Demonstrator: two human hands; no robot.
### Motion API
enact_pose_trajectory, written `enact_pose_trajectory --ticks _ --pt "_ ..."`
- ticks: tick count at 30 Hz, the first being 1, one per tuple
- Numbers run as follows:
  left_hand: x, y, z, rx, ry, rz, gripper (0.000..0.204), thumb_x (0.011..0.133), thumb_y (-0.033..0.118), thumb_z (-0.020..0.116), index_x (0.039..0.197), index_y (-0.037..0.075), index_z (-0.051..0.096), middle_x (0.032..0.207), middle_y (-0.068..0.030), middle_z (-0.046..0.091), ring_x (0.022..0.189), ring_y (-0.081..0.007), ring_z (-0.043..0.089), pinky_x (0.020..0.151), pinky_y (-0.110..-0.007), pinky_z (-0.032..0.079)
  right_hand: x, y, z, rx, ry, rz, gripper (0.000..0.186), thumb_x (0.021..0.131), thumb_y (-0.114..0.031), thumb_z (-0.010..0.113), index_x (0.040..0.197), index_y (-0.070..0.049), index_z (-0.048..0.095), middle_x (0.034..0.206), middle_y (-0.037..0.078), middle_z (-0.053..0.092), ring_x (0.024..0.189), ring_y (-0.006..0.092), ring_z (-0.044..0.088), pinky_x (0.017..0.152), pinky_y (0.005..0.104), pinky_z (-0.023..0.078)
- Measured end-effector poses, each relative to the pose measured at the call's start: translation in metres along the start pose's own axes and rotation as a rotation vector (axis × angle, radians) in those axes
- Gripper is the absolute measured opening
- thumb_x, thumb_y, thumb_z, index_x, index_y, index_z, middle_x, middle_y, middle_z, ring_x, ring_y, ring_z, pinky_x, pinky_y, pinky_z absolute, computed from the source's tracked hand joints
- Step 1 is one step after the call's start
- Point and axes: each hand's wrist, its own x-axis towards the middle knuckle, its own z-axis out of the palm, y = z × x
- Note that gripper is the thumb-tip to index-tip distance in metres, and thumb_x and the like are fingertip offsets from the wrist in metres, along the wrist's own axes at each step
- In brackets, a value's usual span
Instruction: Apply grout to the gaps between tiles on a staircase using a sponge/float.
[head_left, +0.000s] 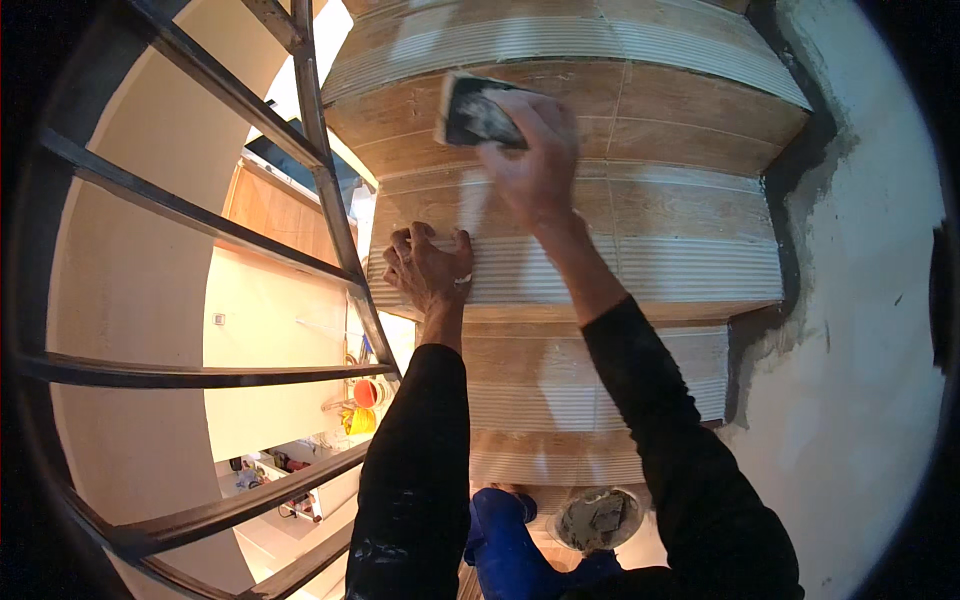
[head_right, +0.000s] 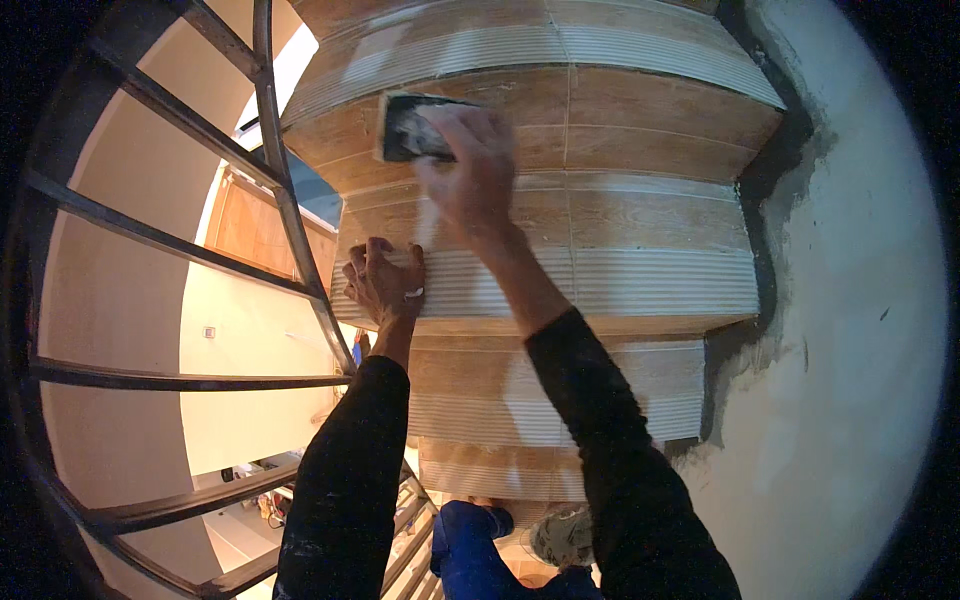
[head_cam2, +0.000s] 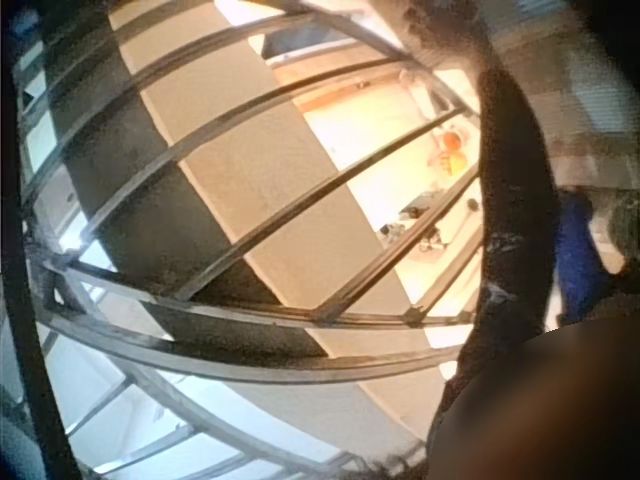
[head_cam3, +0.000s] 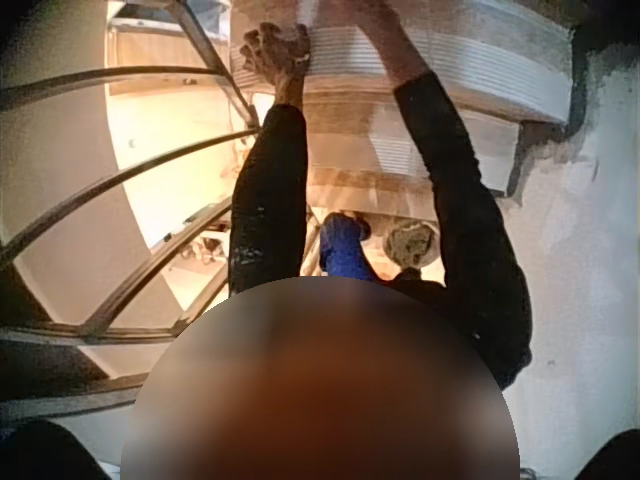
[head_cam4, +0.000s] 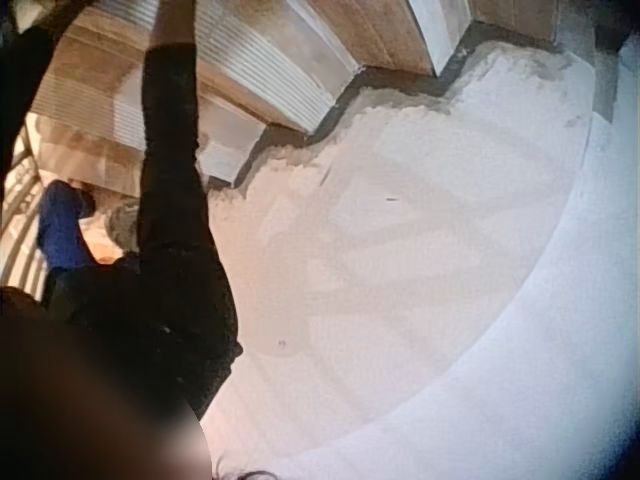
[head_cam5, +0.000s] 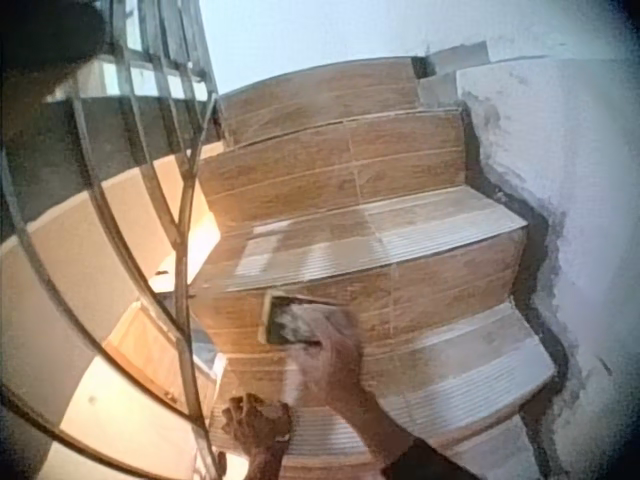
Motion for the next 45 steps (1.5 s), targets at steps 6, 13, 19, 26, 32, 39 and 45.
enact_pose_trajectory --ticks 6,13,19,26,32,39,45 --pt "0.001 0.009 -0.003 -0.019 -0.023 0.019 0.046 0.082 0.047 0.080 0.110 0.012 0.072 0.128 -0.0114 0.062 0.129 -0.0342 0.054 0.105 -0.056 0.037 0.031 0.071 -0.073 -0.415 0.118 -0.207 0.061 0.068 -0.008 0.088 0.126 -0.019 0.076 0.122 0.001 0.072 0.115 0.0311 0.062 0.106 0.0478 0.045" --pt "0.001 0.002 0.001 0.000 -0.020 -0.008 0.046 0.081 0.047 0.078 0.110 0.012 0.072 0.129 -0.0113 0.061 0.130 -0.0336 0.053 0.105 -0.057 0.037 -0.007 0.057 -0.065 -0.271 -0.069 -0.060 0.052 0.070 -0.008 0.086 0.121 -0.014 0.076 0.117 0.004 0.073 0.112 0.0337 0.063 0.098 0.0495 0.050" --pt "-0.001 0.008 -0.004 -0.017 -0.008 0.012 0.047 0.081 0.047 0.078 0.110 0.011 0.072 0.129 -0.0114 0.061 0.130 -0.0344 0.053 0.106 -0.057 0.036 0.035 0.056 -0.071 0.109 0.452 0.342 0.037 0.086 -0.013 0.072 0.120 0.002 0.069 0.106 0.018 0.071 0.092 0.0376 0.068 0.089 0.0490 0.056" --pt "-0.001 0.006 -0.003 -0.010 -0.029 -0.017 0.047 0.080 0.046 0.079 0.112 0.012 0.072 0.131 -0.0117 0.061 0.129 -0.0350 0.054 0.107 -0.057 0.037 0.021 -0.008 0.030 -0.025 0.204 0.224 0.048 0.081 -0.015 0.081 0.126 -0.005 0.069 0.117 0.016 0.071 0.109 0.0377 0.065 0.097 0.0520 0.051" --pt "0.001 0.005 -0.004 -0.011 -0.025 -0.003 0.045 0.083 0.044 0.082 0.112 0.012 0.070 0.130 -0.0112 0.061 0.132 -0.0372 0.052 0.107 -0.058 0.037 0.009 0.019 -0.020 -0.166 0.070 -0.147 0.056 0.069 -0.011 0.087 0.124 -0.017 0.074 0.122 0.004 0.072 0.117 0.0329 0.062 0.102 0.0508 0.047" --pt "0.001 0.006 0.000 -0.035 -0.015 0.015 0.048 0.077 0.047 0.081 0.110 0.013 0.073 0.130 -0.0117 0.062 0.131 -0.0346 0.053 0.106 -0.057 0.038 0.000 0.067 -0.047 -0.409 -0.029 -0.164 0.059 0.068 -0.007 0.087 0.124 -0.022 0.076 0.120 0.002 0.074 0.119 0.0311 0.060 0.103 0.0499 0.046" --pt "0.001 -0.001 -0.004 -0.013 0.001 -0.013 0.047 0.078 0.045 0.081 0.110 0.012 0.073 0.129 -0.0122 0.063 0.130 -0.0350 0.053 0.105 -0.058 0.038 -0.017 0.050 -0.054 -0.072 0.143 0.258 0.049 0.079 -0.010 0.080 0.127 -0.006 0.072 0.116 0.013 0.073 0.103 0.0349 0.067 0.092 0.0458 0.054"
